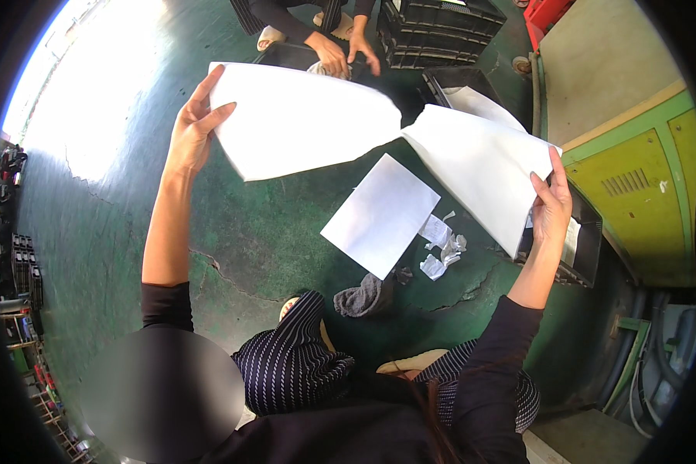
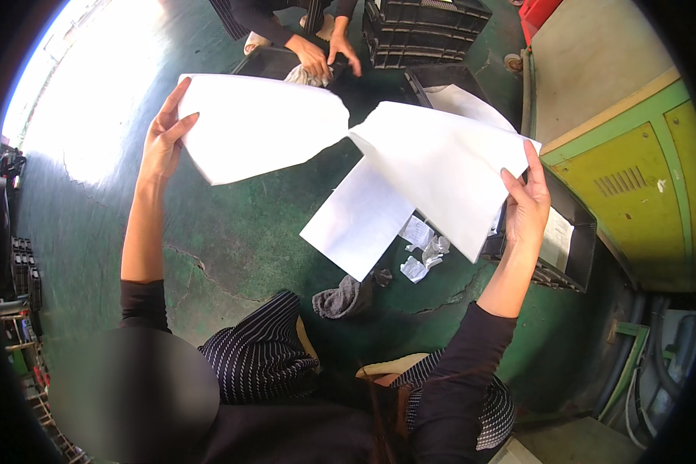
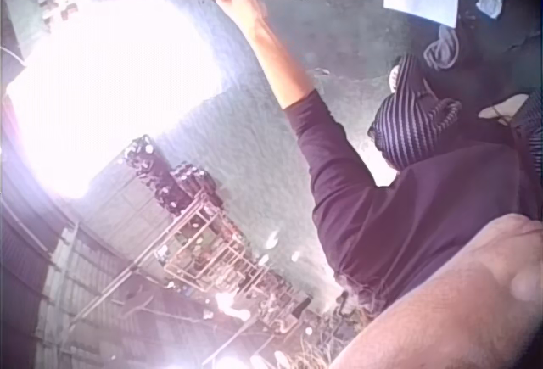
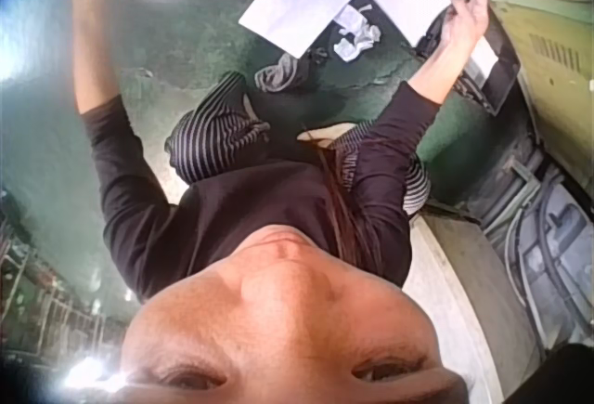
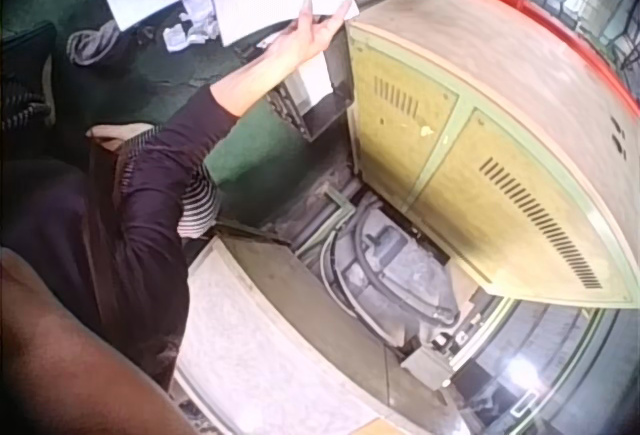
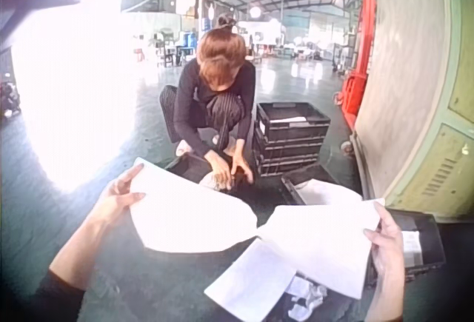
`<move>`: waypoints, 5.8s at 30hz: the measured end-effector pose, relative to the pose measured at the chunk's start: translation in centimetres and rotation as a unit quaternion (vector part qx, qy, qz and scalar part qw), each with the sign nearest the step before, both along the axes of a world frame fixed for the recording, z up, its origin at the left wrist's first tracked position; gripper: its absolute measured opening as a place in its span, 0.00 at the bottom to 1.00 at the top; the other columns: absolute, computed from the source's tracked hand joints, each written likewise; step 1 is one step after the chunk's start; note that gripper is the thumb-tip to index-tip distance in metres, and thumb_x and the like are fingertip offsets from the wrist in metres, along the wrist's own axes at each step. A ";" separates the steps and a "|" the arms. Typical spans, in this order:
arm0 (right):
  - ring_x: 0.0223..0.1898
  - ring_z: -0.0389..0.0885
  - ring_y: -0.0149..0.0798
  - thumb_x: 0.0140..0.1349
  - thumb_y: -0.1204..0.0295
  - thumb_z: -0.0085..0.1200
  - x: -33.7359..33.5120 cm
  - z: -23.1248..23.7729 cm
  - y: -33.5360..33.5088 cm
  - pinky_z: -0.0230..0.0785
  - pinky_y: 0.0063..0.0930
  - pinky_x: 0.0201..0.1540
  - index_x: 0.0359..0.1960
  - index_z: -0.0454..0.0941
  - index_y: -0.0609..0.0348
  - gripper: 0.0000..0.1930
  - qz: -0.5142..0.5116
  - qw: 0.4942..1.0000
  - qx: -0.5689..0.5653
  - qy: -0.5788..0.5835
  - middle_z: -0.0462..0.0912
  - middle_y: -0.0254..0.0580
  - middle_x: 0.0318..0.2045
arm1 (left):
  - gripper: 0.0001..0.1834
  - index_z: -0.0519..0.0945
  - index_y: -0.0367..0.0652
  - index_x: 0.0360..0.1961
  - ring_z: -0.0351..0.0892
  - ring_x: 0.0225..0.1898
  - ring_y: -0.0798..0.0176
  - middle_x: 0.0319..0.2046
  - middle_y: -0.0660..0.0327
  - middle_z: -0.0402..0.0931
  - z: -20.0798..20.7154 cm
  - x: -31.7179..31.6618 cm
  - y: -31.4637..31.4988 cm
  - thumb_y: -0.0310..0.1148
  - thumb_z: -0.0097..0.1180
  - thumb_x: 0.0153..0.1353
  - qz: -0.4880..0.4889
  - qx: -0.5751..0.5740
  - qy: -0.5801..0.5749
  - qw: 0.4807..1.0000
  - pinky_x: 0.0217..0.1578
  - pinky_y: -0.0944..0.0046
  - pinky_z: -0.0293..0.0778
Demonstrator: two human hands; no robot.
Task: The person sits on the floor and repeatedly folds white sheets of paper in half. They place the folded sheets into a black plastic crate and occasionally wipe the crate with a cloth. Another person is visible in the background performing similar actions.
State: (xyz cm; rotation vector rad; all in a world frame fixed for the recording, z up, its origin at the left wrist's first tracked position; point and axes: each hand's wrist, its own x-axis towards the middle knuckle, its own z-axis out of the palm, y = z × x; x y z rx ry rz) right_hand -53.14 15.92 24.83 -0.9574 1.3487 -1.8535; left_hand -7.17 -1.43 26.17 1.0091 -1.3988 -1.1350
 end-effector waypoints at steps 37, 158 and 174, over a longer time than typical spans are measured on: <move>0.47 0.74 0.36 0.55 0.81 0.47 5.1 -19.3 9.6 0.68 0.27 0.45 0.50 0.70 0.59 0.19 -0.143 0.959 0.243 -0.025 0.70 0.41 0.48 | 0.42 0.48 0.41 0.62 0.69 0.50 0.57 0.51 0.54 0.66 -25.1 -46.2 -12.1 0.17 0.53 0.46 0.011 0.164 0.010 0.986 0.44 0.56 0.72; 0.26 0.72 0.22 0.50 0.77 0.55 8.0 19.3 -2.4 0.61 0.14 0.33 0.24 0.78 0.65 0.03 0.150 0.843 0.176 0.486 0.77 0.30 0.21 | 0.06 0.79 0.34 0.30 0.77 0.31 0.69 0.29 0.59 0.79 -2.7 -8.0 7.0 0.21 0.53 0.49 -0.187 -0.130 -0.124 0.966 0.36 0.69 0.72; 0.38 0.75 0.31 0.53 0.72 0.57 -5.9 11.0 -3.3 0.65 0.23 0.45 0.39 0.77 0.64 0.13 0.093 0.974 0.124 0.163 0.79 0.40 0.36 | 0.15 0.76 0.38 0.43 0.77 0.42 0.70 0.36 0.61 0.78 -7.1 -15.6 1.8 0.37 0.51 0.59 -0.377 0.129 -0.024 0.917 0.47 0.70 0.69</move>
